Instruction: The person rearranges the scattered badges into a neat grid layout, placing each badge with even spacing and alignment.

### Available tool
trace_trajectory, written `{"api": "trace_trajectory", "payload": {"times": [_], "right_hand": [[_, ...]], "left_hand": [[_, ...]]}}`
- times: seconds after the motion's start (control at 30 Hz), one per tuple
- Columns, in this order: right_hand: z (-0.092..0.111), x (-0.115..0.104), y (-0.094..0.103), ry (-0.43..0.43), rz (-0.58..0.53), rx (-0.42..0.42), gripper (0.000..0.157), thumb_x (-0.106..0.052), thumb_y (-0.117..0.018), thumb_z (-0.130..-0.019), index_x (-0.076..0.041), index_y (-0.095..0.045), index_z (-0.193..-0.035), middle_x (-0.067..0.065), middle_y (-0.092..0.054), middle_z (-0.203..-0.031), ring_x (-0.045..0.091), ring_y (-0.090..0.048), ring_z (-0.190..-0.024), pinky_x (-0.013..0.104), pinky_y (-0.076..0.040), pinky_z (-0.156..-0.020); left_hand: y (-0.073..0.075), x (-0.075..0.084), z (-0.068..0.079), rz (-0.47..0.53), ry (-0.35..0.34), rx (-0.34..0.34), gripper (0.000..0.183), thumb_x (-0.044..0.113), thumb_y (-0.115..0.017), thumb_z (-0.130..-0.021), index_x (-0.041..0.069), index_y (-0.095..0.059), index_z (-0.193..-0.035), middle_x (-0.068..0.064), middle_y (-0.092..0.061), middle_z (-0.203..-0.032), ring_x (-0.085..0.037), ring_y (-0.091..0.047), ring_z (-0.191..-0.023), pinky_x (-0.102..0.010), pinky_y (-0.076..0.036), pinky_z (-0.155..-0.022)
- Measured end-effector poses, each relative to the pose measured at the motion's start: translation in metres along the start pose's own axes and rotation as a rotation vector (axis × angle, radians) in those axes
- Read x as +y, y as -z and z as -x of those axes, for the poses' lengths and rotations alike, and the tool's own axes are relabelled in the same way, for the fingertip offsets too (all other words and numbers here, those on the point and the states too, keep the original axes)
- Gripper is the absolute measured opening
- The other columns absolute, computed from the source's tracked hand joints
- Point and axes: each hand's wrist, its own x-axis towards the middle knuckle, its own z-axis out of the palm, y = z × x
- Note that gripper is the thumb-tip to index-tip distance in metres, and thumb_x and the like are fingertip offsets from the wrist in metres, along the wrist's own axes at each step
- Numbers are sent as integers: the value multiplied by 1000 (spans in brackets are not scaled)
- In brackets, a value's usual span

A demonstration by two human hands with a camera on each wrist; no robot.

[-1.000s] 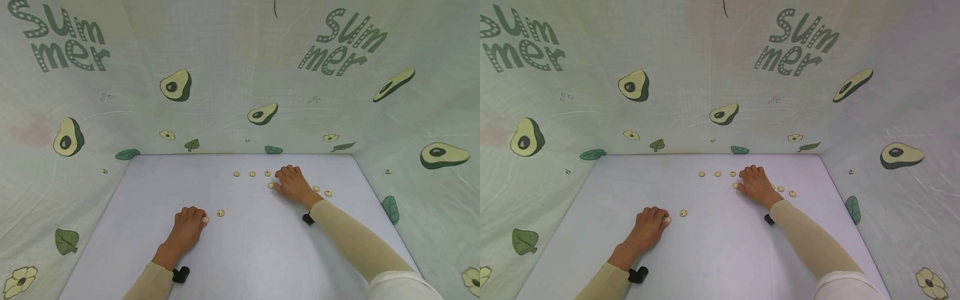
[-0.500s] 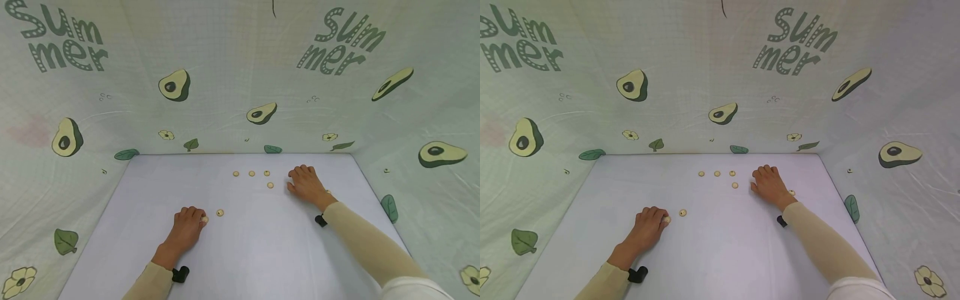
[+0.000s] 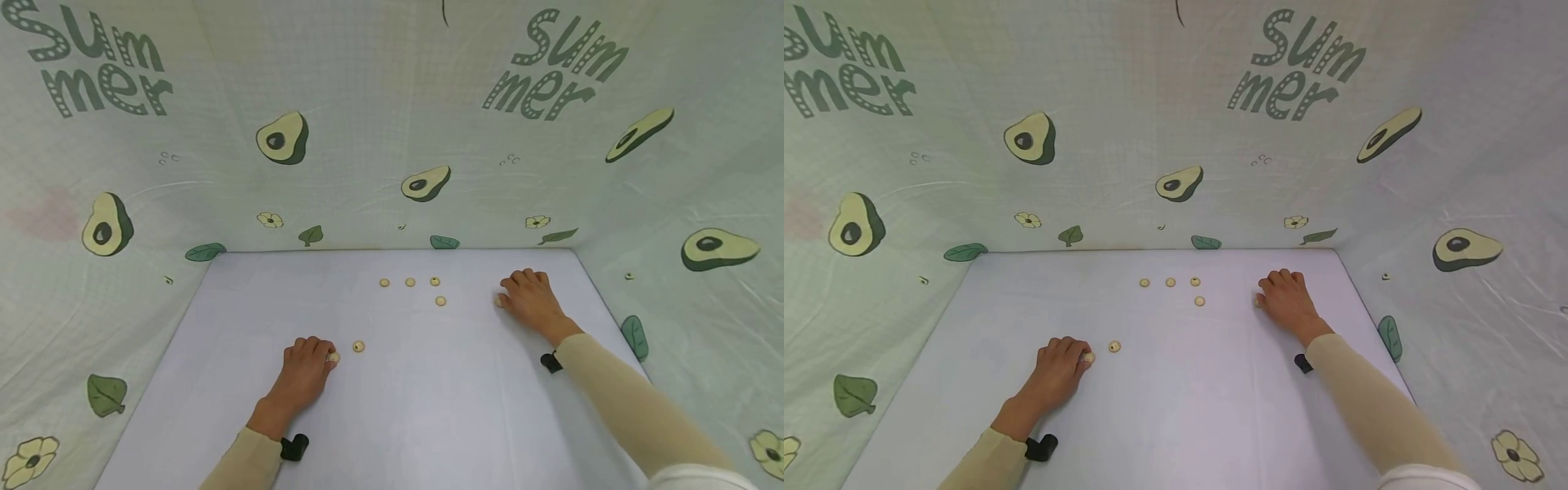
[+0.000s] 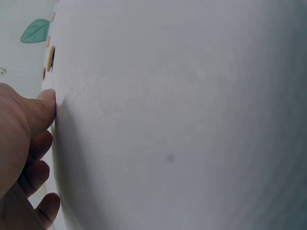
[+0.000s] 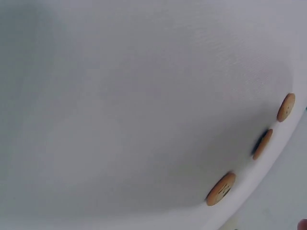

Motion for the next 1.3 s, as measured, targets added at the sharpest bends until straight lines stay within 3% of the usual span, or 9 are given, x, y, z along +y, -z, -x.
{"api": "trace_trajectory", "payload": {"times": [0.37, 0.77, 1.0, 1.3], "right_hand": [[13, 5, -6, -32, -22, -57, 32, -28, -72, -101, -2, -71, -120, 17, -65, -118, 40, -54, -113, 63, -38, -101], [11, -1, -13, -7, -56, -109, 26, -18, -67, -101, -3, -71, -121, 15, -65, -117, 39, -54, -114, 63, -37, -100], [9, -1, -15, -25, -30, -121, 30, -30, -66, -104, -2, -71, -115, 16, -65, -114, 38, -53, -109, 62, -39, -97], [9, 0, -14, -21, -99, -134, 26, -23, -67, -104, -5, -73, -120, 13, -66, -117, 37, -53, -112, 62, -38, -99]], "left_hand": [[0, -1, 1, 10, 3, 2, 19, 20, -77, -98, 12, -65, -110, -4, -61, -104, -25, -51, -99, -50, -45, -91], [-1, -1, 0, 2, 10, -11, 19, 20, -77, -98, 12, -65, -111, -3, -62, -105, -25, -52, -100, -50, -46, -91], [0, 0, -1, -10, 14, -23, 21, 20, -78, -97, 12, -65, -112, -4, -62, -106, -25, -53, -101, -50, -46, -92], [-1, -1, 0, -10, 19, -15, 21, 19, -79, -97, 12, -66, -112, -4, -63, -107, -26, -53, -102, -50, -46, -92]]}}
